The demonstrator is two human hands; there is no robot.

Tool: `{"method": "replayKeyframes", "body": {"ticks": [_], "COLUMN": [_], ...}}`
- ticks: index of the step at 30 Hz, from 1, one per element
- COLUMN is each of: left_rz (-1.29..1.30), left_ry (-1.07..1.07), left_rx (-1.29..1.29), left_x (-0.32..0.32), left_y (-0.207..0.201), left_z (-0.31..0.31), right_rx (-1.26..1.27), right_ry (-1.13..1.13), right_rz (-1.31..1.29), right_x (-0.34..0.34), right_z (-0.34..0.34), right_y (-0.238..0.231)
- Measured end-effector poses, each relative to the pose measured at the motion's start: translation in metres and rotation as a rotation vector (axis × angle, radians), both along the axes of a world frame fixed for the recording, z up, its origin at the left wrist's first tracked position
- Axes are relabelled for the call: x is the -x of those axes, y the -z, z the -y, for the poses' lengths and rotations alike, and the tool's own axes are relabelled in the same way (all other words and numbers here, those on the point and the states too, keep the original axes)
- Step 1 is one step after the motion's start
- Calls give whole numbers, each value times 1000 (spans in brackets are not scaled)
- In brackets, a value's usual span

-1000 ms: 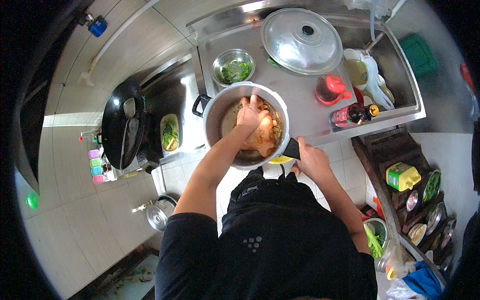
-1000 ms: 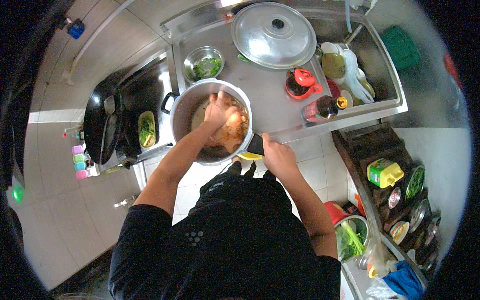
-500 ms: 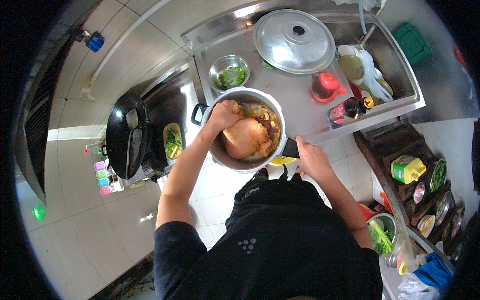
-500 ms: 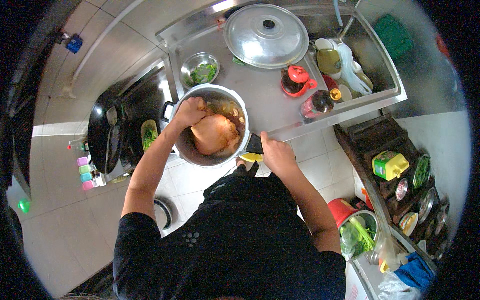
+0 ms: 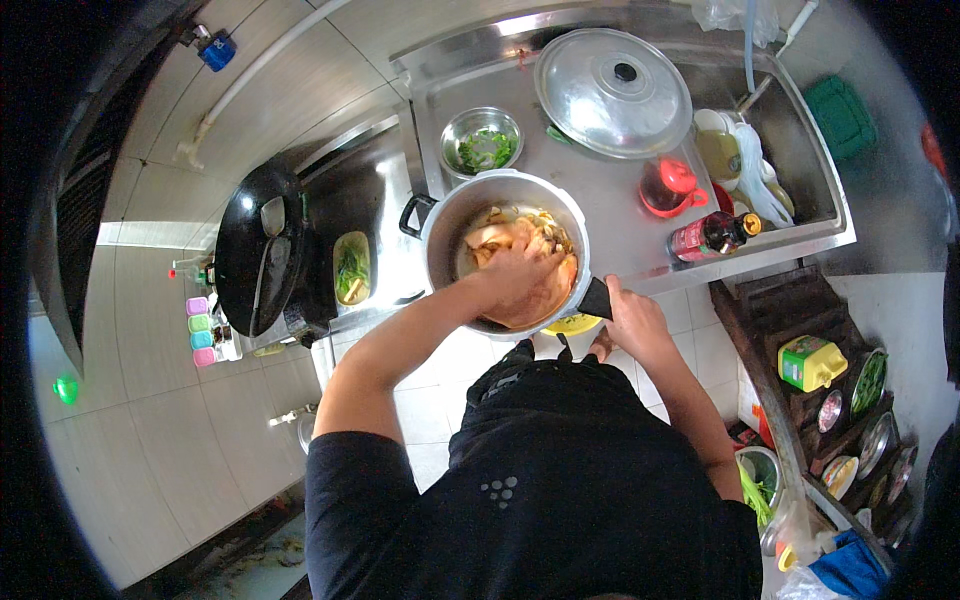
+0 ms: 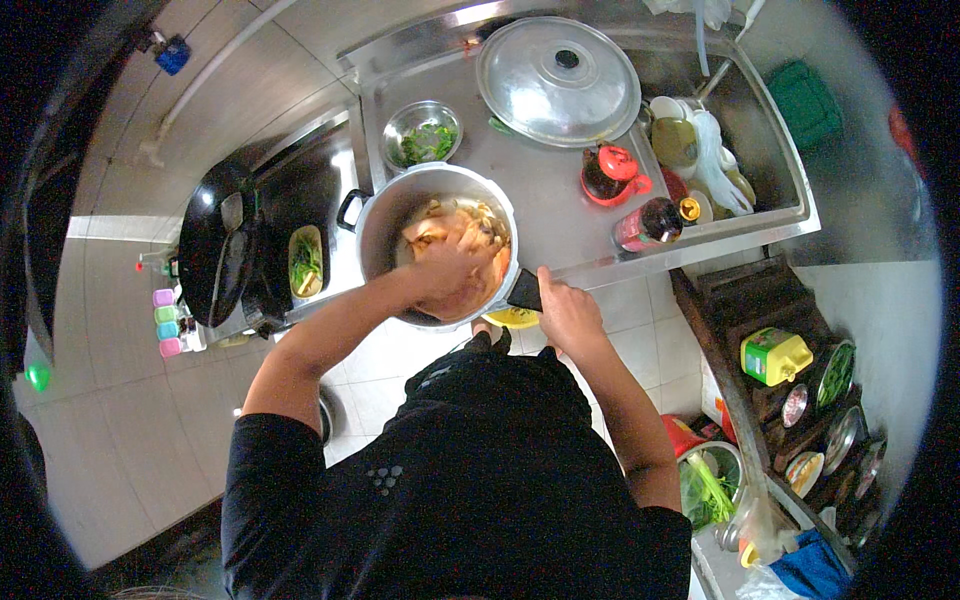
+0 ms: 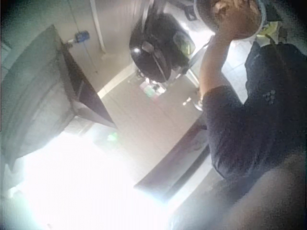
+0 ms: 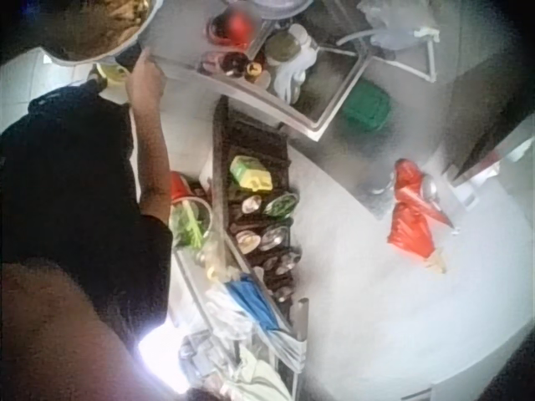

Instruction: The person adds sauces and seasonings to raw chicken pieces in a pot and mixes them by hand. They then wash their hands and dry them with a cloth.

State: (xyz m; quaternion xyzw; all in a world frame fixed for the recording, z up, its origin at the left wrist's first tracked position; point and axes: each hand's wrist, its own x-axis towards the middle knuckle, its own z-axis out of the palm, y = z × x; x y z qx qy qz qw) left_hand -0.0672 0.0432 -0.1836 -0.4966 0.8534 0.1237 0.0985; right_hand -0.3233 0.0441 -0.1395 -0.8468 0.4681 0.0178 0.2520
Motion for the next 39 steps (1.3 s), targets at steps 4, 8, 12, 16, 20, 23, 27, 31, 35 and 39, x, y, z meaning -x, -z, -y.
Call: {"method": "replayKeyframes", "body": {"ticks": [4,8,12,16,20,23,27,31,35,39], "left_rz": [224,313,231,-211,-473,-216,-223,-454,-408,-535], "left_ry": [-86,-303,-304,-455,-476,-229,-373,-323,-660,-602], "left_rx": [128,-68,-194,-149,-191,-67,-387,-758,153,-342], "left_x": [-19,-25,-57,-66,-15,34,43,13,12,-4], "left_y": [6,-3,-9,10,20,7,-22,-39,-16,30], "left_z": [34,52,46,27,20,-7,-18,-19,-10,30], "right_rx": [-21,51,29,41,20,27,-24,-3,-25,-18], "right_ry": [29,32,21,16,-20,-26,6,0,1,17], "right_rz": [23,-9,-17,-7,-29,-7,-79,-79,-78,-70], "right_x": [1,2,4,3,0,-2,-2,-2,-3,-4], "right_z": [-2,-5,-8,-10,-9,-8,-10,-11,-13,-16], "right_y": [1,3,5,5,0,-4,-8,-8,-10,-10]}}
